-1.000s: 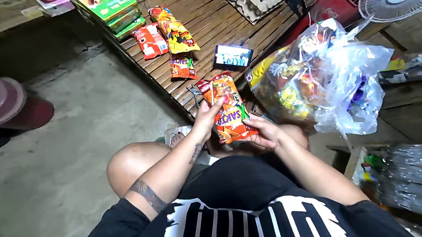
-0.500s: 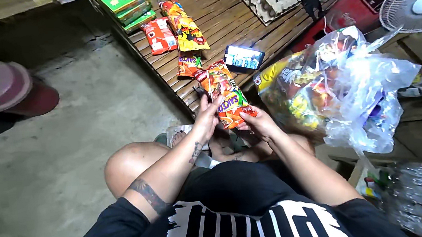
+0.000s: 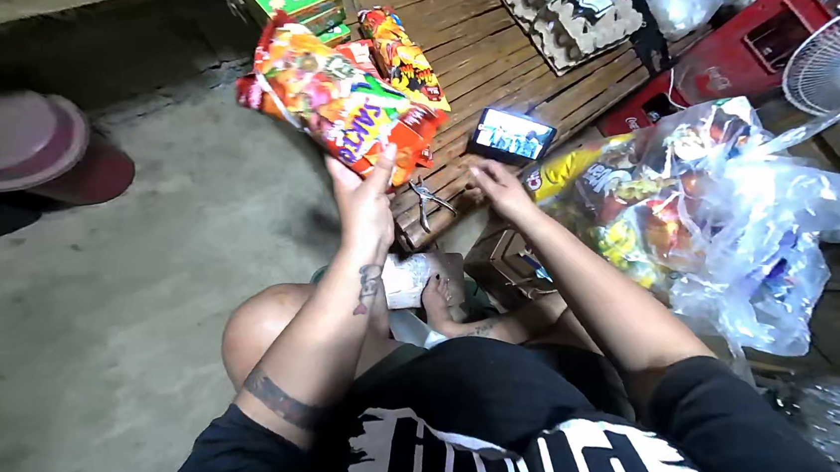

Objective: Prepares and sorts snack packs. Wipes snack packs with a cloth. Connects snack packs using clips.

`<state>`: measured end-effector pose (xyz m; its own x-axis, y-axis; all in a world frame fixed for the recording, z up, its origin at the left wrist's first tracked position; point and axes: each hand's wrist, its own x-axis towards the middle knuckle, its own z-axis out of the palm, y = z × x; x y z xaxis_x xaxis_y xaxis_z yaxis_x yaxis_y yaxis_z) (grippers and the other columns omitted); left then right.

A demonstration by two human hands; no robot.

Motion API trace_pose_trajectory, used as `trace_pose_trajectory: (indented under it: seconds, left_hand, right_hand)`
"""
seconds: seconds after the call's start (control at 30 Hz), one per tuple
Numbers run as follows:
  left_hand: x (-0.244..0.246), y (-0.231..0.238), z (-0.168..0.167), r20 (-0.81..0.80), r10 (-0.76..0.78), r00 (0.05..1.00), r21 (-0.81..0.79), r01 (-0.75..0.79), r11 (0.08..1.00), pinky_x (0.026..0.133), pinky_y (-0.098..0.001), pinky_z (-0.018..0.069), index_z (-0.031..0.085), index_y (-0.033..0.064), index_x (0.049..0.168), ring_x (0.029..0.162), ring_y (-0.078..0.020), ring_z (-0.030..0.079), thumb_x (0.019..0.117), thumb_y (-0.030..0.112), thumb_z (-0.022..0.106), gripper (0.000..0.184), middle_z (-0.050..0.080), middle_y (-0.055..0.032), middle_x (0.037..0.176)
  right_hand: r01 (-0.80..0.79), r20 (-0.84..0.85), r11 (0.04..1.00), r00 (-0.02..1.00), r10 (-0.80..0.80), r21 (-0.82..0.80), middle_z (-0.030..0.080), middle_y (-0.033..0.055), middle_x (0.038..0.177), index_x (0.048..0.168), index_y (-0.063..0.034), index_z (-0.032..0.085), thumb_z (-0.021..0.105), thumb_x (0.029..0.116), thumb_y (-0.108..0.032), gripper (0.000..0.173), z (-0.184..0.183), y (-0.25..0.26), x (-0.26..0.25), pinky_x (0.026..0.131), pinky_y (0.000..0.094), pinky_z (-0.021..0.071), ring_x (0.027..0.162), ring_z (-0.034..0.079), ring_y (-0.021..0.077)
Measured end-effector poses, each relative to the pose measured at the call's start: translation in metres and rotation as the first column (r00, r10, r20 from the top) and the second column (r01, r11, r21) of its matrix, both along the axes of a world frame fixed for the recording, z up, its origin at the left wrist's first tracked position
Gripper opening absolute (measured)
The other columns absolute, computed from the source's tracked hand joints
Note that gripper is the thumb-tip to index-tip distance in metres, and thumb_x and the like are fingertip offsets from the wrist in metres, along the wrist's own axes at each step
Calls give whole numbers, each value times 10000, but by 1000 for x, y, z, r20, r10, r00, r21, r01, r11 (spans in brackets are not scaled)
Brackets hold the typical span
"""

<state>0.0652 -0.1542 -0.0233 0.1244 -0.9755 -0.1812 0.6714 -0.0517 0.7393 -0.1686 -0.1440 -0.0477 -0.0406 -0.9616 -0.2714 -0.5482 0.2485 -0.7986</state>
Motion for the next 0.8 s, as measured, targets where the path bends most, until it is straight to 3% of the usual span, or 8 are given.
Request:
trace_pose_trajectory:
  seconds: [0.13,0.27,0.33,0.5,0.6,0.63,0.7,0.8]
  left_hand:
    - [15,-7,7,-138,144,980,8,-145,989,716,-389,633,204,161,1495,853,-242,697,925,-74,659,766,584,-145,1181]
    - [17,5,9,-85,86,993,12,-85,996,764,-322,626,226,205,1490,924,-179,695,919,-61,675,774,579,-79,1239]
    - [17,10,10,-58,31,998,59,-28,998,770,-297,603,262,227,1478,946,-152,674,917,-45,684,752,575,-54,1259]
    - [19,13,11,-101,-77,992,88,86,992,758,-284,596,296,224,1462,919,-146,674,885,-81,702,768,579,-61,1251]
    - [17,16,15,-124,-146,981,74,156,985,746,-289,611,301,216,1458,888,-155,692,881,-93,702,768,601,-65,1224]
    - [17,18,16,-123,-175,977,72,185,980,749,-292,608,297,213,1463,889,-154,687,879,-100,698,774,599,-64,1222]
    - [15,21,16,-106,-236,966,69,244,967,731,-286,601,293,207,1473,873,-150,683,868,-106,703,796,611,-66,1211]
    - [13,27,16,-95,-323,942,88,331,939,707,-280,602,288,203,1495,833,-150,687,866,-99,710,816,632,-75,1181]
  right_hand:
    - [-150,-391,978,899,196,145,589,246,1373,1404,-35,586,693,955,-406,592,-47,-11,33,1116,607,404,1317,526,426]
    - [-127,-583,978,787,200,164,406,225,1570,1535,-50,428,686,925,-547,829,-70,1,79,1134,598,375,1433,405,422]
    - [-142,-648,975,729,220,171,347,208,1613,1580,-65,351,643,974,-486,794,-82,7,84,1168,569,340,1468,365,400]
    - [-164,-696,971,677,240,175,456,200,1534,1591,-100,347,605,1012,-318,671,-73,14,69,1082,608,403,1403,444,407]
    - [-77,-540,968,818,198,238,510,240,1468,1564,-54,379,670,948,-277,716,-56,18,48,1098,602,409,1383,467,410]
    - [-40,-418,967,897,146,251,518,242,1464,1550,-29,395,664,946,-245,696,-52,24,40,1134,544,402,1376,486,372]
    - [62,-78,948,996,-39,312,559,203,1422,1520,-7,427,551,1006,-175,555,-39,43,29,1057,407,470,1260,574,255]
    - [218,393,859,819,-419,463,648,108,1194,1406,-22,509,345,1083,-207,407,-20,82,20,781,338,567,952,656,172]
